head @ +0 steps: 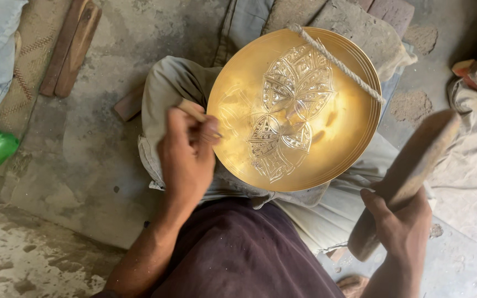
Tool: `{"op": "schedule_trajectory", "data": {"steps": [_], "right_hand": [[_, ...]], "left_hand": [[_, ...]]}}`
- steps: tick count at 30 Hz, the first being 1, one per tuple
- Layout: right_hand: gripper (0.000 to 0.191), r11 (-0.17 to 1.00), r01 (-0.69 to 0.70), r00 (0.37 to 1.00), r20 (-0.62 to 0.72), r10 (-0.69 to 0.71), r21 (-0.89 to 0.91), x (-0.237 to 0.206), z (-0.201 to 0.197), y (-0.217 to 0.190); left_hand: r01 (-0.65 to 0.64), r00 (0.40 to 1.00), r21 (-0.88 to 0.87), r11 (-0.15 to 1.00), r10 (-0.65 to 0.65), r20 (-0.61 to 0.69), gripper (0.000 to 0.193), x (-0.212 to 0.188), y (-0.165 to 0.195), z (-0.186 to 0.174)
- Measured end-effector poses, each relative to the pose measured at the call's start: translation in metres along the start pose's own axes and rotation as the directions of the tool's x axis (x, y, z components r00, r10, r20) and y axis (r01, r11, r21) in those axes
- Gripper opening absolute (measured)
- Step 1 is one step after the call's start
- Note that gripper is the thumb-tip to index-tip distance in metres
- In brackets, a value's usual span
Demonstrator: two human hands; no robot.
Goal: The person sits on the floor with a brass plate on their lap and hammers a punch against the plate's surface with a wooden mallet to emboss a decorative floral pattern. Midway they set the plate aside and work a small tool against a stone block before resuming hammering the pattern.
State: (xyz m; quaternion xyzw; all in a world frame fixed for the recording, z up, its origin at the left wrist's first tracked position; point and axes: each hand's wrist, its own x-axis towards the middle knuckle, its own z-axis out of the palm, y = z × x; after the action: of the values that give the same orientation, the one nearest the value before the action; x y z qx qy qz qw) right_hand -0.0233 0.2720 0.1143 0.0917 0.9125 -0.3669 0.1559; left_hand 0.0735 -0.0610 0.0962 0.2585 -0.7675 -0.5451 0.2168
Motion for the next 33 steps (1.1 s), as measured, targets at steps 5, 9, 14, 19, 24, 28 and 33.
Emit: {"op": "schedule_trajectory", "data": {"steps": [5, 9, 14, 19, 24, 28, 33], "right_hand": [[0.059, 0.981, 0.194, 0.97, 0.153, -0.187, -0.03, 0.02, -0.016, -0.039], [0.062, 0.873, 0.483, 0.852, 0.266, -0.451, -0.066, 0.031, -0.025, -0.08], [0.046, 0.259, 0.677, 0.625, 0.352, -0.697, -0.688, 0.041, -0.005, -0.137], [0.047, 0.095, 0.826, 0.373, 0.413, -0.831, -0.556, 0.032, 0.023, -0.19], [0.018, -0.393, 0.67, 0.062, 0.575, -0.816, -0.63, 0.022, 0.036, -0.215], [0.029, -0.273, 0.705, 0.08, 0.456, -0.887, -0.654, 0.024, 0.038, -0.213], [0.014, -0.408, 0.634, 0.03, 0.549, -0.836, -0.657, 0.033, 0.042, -0.204]], "left_hand": [[0.135, 0.989, -0.087, 0.987, -0.129, 0.072, 0.018, -0.011, -0.014, 0.04], [-0.07, 0.998, 0.118, 0.991, 0.069, 0.014, 0.019, -0.016, -0.025, 0.05], [-0.07, 0.997, 0.151, 0.986, 0.074, -0.021, 0.018, -0.024, -0.029, 0.055], [-0.059, 0.993, 0.083, 0.995, 0.067, -0.096, 0.019, -0.03, -0.033, 0.059], [-0.113, 0.984, 0.157, 0.981, 0.132, -0.117, 0.02, -0.029, -0.037, 0.059], [-0.075, 0.99, 0.107, 0.991, 0.087, -0.108, 0.02, -0.027, -0.036, 0.058], [-0.034, 0.995, 0.079, 0.996, 0.041, -0.09, 0.023, -0.024, -0.031, 0.055]]}}
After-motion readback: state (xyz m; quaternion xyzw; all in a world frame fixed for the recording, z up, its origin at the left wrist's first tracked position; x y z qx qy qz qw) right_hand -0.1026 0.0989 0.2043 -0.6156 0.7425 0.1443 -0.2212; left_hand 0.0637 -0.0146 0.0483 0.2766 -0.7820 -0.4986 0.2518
